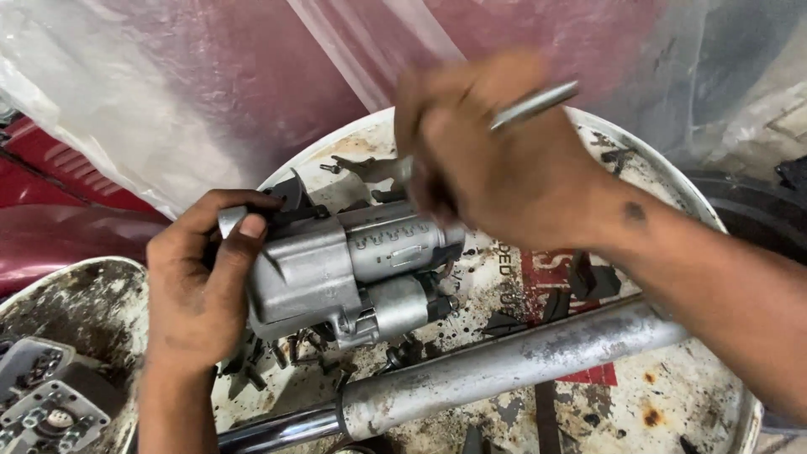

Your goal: Scraping the exterior housing of a starter motor with a metal tool to remove debris.

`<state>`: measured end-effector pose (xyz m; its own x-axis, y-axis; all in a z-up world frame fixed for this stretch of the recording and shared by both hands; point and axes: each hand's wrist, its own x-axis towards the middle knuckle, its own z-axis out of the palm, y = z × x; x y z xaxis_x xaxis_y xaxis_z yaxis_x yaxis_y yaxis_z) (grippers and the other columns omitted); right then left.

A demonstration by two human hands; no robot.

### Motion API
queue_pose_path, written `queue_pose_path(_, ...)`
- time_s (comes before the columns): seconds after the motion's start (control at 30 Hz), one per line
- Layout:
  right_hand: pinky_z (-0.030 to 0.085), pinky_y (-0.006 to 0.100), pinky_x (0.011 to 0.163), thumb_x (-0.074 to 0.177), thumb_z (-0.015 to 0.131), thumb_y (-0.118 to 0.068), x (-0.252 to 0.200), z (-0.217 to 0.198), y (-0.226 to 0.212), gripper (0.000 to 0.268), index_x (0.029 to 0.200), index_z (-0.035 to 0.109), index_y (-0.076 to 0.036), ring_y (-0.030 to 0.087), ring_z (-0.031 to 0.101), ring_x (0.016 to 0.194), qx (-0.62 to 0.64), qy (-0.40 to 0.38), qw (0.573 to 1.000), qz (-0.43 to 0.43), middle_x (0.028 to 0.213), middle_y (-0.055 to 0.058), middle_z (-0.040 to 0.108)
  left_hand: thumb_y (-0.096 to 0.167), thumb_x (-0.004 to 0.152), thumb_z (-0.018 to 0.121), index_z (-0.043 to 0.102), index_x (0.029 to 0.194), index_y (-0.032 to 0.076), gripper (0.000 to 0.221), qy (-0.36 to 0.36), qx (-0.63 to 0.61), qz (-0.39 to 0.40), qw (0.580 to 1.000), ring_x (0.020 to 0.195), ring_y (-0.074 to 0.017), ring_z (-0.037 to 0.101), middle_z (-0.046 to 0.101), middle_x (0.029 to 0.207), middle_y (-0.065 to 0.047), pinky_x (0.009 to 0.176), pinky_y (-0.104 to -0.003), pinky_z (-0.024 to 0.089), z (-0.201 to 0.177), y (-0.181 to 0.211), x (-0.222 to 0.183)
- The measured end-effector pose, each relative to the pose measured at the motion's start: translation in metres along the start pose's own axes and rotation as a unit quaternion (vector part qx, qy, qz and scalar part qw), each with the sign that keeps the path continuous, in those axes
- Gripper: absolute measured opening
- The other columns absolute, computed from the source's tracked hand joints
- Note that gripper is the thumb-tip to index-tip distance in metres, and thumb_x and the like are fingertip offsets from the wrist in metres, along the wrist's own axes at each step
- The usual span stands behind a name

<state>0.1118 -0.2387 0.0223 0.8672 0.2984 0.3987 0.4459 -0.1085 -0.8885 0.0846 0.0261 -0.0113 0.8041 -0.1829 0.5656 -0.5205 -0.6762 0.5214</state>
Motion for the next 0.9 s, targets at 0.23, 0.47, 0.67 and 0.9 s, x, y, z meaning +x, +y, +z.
queue_pose_path(0.23, 0.061, 0.018, 0.041, 0.1, 0.038, -0.007, -0.011, 0.031, 0.02, 0.033, 0.099, 0.071, -0.01, 0.011, 0.071, 0.058, -0.099, -0.207, 0.972, 0.047, 0.072, 0.004, 0.07, 0.031, 0.1, 0.052, 0.068, 0.113, 0.0, 0.037, -0.01, -0.02, 0.006, 1.0, 0.085, -0.0205, 0.069, 0.074, 0.101, -0.012, 0.072, -0.03, 0.055, 0.0, -0.003, -0.002)
queue_pose_path(0.47, 0.034, 0.025, 0.028, 0.092, 0.04, -0.01, -0.006, 0.019, 0.014, 0.027, 0.095, 0.068, -0.008, 0.011, 0.05, 0.038, -0.129, -0.232, 0.963, 0.034, 0.055, 0.004, 0.061, 0.026, 0.101, 0.051, 0.067, 0.113, 0.0, 0.033, -0.01, -0.03, -0.009, 0.999, 0.092, -0.0215, 0.071, 0.074, 0.105, -0.012, 0.075, -0.03, 0.057, 0.0, -0.001, 0.0)
queue_pose_path(0.67, 0.063, 0.017, 0.045, 0.102, 0.041, -0.013, -0.009, 0.031, 0.038, 0.03, 0.113, 0.068, -0.016, 0.01, 0.071, 0.058, -0.079, -0.23, 0.97, 0.025, 0.074, 0.005, 0.073, 0.025, 0.1, 0.052, 0.067, 0.114, -0.001, 0.033, -0.017, -0.038, 0.0, 0.999, 0.092, -0.0224, 0.072, 0.075, 0.108, -0.014, 0.075, -0.03, 0.059, 0.0, -0.004, 0.0)
queue_pose_path(0.9, 0.047, 0.016, 0.037, 0.095, 0.04, -0.004, -0.007, 0.027, 0.043, 0.032, 0.07, 0.057, -0.015, 0.006, 0.058, 0.042, -0.082, -0.178, 0.961, -0.196, 0.053, -0.003, 0.056, 0.023, 0.1, 0.052, 0.068, 0.114, -0.001, 0.032, -0.016, -0.005, -0.012, 1.0, 0.096, -0.0217, 0.07, 0.074, 0.109, -0.013, 0.081, -0.031, 0.055, -0.002, 0.005, 0.002)
